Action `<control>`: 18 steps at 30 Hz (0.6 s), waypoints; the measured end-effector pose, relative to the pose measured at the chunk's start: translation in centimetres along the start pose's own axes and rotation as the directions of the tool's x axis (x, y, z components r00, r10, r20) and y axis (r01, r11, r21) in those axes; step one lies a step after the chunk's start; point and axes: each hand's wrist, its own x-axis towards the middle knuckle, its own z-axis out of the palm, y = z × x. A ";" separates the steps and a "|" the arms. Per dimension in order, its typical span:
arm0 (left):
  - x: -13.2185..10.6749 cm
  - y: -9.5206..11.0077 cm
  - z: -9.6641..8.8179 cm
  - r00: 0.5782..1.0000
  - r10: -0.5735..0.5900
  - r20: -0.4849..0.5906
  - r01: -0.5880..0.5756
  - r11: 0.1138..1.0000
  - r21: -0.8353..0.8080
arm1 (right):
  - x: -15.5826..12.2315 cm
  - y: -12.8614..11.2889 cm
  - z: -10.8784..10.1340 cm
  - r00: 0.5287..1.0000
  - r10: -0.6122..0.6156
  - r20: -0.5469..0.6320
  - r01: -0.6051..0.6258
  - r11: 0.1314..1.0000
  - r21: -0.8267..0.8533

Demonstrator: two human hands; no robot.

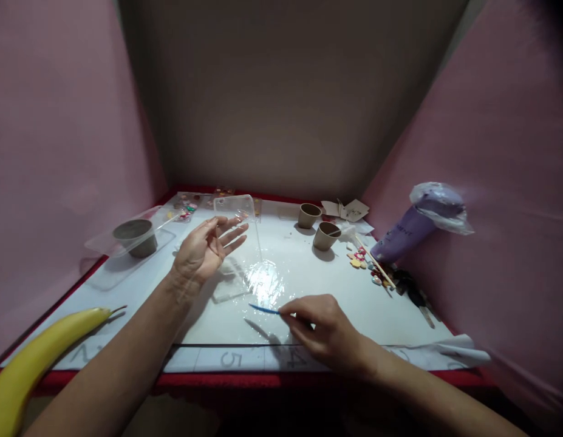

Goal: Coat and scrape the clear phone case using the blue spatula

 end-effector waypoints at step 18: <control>0.4 0.2 0.1 0.997 0.015 -0.079 -0.017 1.000 -0.026 | -1.2 1.6 0.9 0.967 -0.209 0.148 0.254 0.855 -0.452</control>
